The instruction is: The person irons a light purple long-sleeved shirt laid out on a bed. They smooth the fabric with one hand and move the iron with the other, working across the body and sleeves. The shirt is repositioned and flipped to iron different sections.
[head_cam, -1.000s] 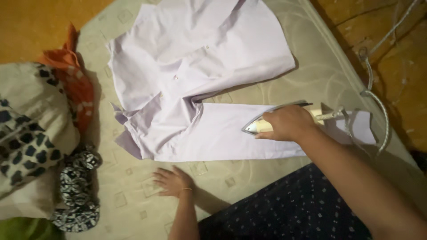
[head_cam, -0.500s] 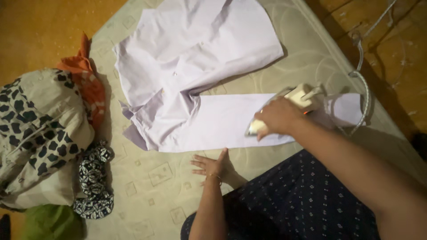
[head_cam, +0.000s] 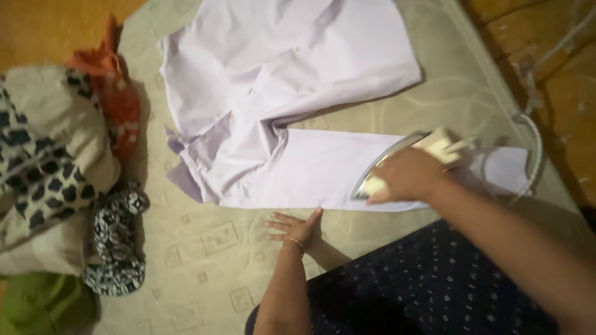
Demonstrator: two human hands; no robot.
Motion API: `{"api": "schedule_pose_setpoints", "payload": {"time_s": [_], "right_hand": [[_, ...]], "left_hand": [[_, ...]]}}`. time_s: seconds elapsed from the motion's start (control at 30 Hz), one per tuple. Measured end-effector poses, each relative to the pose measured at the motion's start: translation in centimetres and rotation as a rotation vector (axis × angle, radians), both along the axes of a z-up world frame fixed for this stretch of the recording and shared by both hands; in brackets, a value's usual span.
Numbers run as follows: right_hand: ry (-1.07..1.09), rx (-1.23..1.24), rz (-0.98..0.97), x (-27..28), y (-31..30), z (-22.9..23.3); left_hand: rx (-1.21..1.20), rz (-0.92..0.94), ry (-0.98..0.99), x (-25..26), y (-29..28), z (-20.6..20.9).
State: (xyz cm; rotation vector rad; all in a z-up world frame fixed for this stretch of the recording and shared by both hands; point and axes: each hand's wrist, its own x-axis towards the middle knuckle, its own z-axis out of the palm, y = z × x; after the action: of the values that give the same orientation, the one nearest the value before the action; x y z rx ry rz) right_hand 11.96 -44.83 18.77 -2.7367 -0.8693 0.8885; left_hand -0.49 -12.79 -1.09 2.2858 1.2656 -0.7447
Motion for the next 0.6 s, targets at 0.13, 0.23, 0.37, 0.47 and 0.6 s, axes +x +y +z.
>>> {"api": "schedule_pose_setpoints", "payload": {"time_s": [0.13, 0.23, 0.37, 0.47, 0.6], "right_hand": [[-0.005, -0.111, -0.018, 0.9, -0.5, 0.6], [-0.052, -0.055, 0.085, -0.5, 0.1, 0.3], [0.014, -0.076, 0.216, -0.9, 1.1, -0.9], [-0.043, -0.052, 0.180, 1.2, 0.5, -1.3], [-0.094, -0.176, 0.091, 3.2, 0.2, -0.5]], "left_hand": [[-0.066, 0.069, 0.054, 0.3, -0.8, 2.5], [-0.098, 0.084, 0.097, 1.0, -1.8, 4.7], [-0.140, 0.058, 0.122, 1.4, -1.5, 6.0], [-0.159, 0.054, 0.106, 1.4, -1.4, 5.7], [-0.195, 0.062, 0.156, 1.8, -1.1, 6.1]]}}
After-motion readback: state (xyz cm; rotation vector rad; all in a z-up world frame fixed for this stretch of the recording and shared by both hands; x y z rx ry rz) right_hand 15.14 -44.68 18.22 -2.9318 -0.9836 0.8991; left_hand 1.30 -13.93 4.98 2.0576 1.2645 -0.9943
